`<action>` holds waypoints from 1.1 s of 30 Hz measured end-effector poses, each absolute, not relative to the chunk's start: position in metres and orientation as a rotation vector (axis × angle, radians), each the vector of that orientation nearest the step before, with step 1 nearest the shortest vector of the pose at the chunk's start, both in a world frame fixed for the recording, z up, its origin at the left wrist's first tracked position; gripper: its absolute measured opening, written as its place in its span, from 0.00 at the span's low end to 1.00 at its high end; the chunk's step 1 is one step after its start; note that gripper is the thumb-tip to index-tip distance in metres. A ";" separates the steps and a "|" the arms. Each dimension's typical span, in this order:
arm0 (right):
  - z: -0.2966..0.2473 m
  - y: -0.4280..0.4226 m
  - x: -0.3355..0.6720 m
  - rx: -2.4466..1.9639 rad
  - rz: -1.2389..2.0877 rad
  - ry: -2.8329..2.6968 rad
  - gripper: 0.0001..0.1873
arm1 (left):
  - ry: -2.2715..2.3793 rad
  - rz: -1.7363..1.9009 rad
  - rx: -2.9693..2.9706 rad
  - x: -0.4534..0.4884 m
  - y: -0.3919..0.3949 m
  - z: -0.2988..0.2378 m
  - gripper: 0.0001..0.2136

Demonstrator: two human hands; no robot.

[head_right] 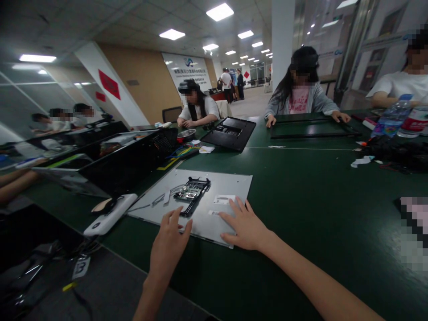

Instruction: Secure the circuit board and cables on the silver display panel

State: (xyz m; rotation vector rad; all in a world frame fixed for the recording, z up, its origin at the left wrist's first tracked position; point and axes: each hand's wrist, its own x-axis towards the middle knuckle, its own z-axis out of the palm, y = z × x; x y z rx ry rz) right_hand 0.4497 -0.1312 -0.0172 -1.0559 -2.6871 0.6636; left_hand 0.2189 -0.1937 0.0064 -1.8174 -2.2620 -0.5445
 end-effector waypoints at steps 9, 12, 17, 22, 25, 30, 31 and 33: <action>-0.020 -0.130 0.451 -1.053 0.691 -2.687 0.38 | -2.393 -0.195 -1.977 0.197 -0.153 0.010 0.12; -0.021 -0.130 0.451 -1.044 0.669 -2.680 0.37 | -2.375 -0.175 -2.024 0.187 -0.142 0.009 0.10; -0.020 -0.130 0.450 -1.046 0.653 -2.680 0.37 | -2.292 -0.134 -2.064 0.178 -0.110 0.006 0.08; -0.018 -0.130 0.451 -1.047 0.670 -2.686 0.37 | -2.275 -0.159 -2.040 0.175 -0.067 0.008 0.08; -0.018 -0.131 0.451 -1.049 0.669 -2.679 0.36 | -2.294 -0.174 -1.998 0.174 -0.049 0.008 0.09; -0.019 -0.130 0.452 -1.040 0.671 -2.677 0.36 | -2.306 -0.185 -1.965 0.174 -0.047 0.004 0.09; -0.019 -0.130 0.452 -1.038 0.674 -2.678 0.36 | -2.307 -0.179 -1.966 0.174 -0.049 0.003 0.09; -0.019 -0.130 0.452 -1.041 0.681 -2.678 0.36 | -2.310 -0.161 -1.972 0.174 -0.055 0.003 0.09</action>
